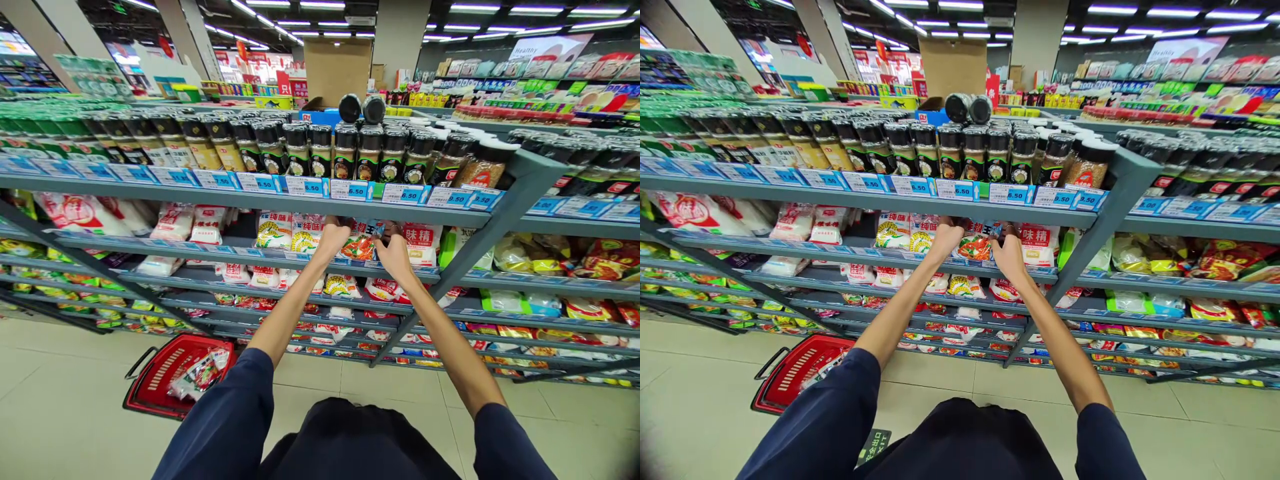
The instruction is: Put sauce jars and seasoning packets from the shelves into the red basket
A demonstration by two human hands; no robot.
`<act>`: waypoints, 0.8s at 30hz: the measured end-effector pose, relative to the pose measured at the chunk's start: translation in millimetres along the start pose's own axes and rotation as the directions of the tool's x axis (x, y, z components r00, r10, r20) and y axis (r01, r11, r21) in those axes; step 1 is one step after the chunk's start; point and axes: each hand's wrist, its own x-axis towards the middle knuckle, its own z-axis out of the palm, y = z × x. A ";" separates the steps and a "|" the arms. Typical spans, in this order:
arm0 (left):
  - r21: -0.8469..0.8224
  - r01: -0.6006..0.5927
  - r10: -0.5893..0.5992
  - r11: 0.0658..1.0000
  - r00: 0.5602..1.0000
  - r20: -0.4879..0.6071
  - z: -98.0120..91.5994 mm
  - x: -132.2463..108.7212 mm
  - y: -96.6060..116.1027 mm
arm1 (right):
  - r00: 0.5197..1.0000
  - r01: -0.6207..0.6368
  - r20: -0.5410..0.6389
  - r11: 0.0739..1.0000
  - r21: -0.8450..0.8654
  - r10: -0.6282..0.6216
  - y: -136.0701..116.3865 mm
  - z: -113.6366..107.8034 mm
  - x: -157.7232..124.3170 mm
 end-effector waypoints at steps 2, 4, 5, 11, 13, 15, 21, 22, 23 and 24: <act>0.171 -0.120 0.129 0.978 0.991 -0.043 1.0 -6.8 -4.6 | 1.000 0.005 0.012 1.000 -0.028 -0.004 -0.5 1.0 2.2; 0.359 -0.284 0.317 0.889 0.948 -0.035 2.5 -19.3 -11.1 | 1.000 0.013 0.025 0.999 -0.046 -0.012 -2.4 0.4 4.0; 0.430 -0.369 0.402 0.824 0.915 0.013 2.2 -26.5 -15.1 | 0.999 0.020 0.037 0.999 -0.048 -0.019 -3.8 -1.0 4.1; 0.525 -0.581 0.522 0.622 0.807 0.275 -17.7 -49.8 -38.3 | 0.965 0.058 0.260 0.994 -0.088 -0.033 -9.6 -16.2 -4.4; 0.566 -0.561 0.488 0.604 0.822 0.294 -21.5 -49.6 -38.9 | 0.956 0.067 0.292 0.985 -0.156 -0.019 -9.3 -16.8 -3.1; 0.634 -0.528 0.450 0.565 0.841 0.299 -20.8 -49.4 -34.0 | 0.955 0.106 0.292 0.972 -0.211 -0.041 -8.2 -14.7 1.1; 0.709 -0.514 0.375 0.483 0.853 0.362 -28.4 -51.4 -13.1 | 0.941 0.274 0.268 0.928 -0.254 -0.204 -3.9 -16.8 -4.1; 0.691 -0.547 0.394 0.473 0.832 0.390 -33.9 -49.6 -11.9 | 0.939 0.285 0.267 0.922 -0.263 -0.215 -2.8 -18.5 -8.1; 0.671 -0.588 0.413 0.453 0.805 0.426 -39.8 -46.6 -11.4 | 0.940 0.282 0.268 0.920 -0.271 -0.210 -1.5 -19.7 -11.8; 0.650 -0.630 0.426 0.424 0.773 0.470 -45.4 -42.8 -11.4 | 0.945 0.264 0.267 0.922 -0.284 -0.189 -0.1 -20.4 -14.3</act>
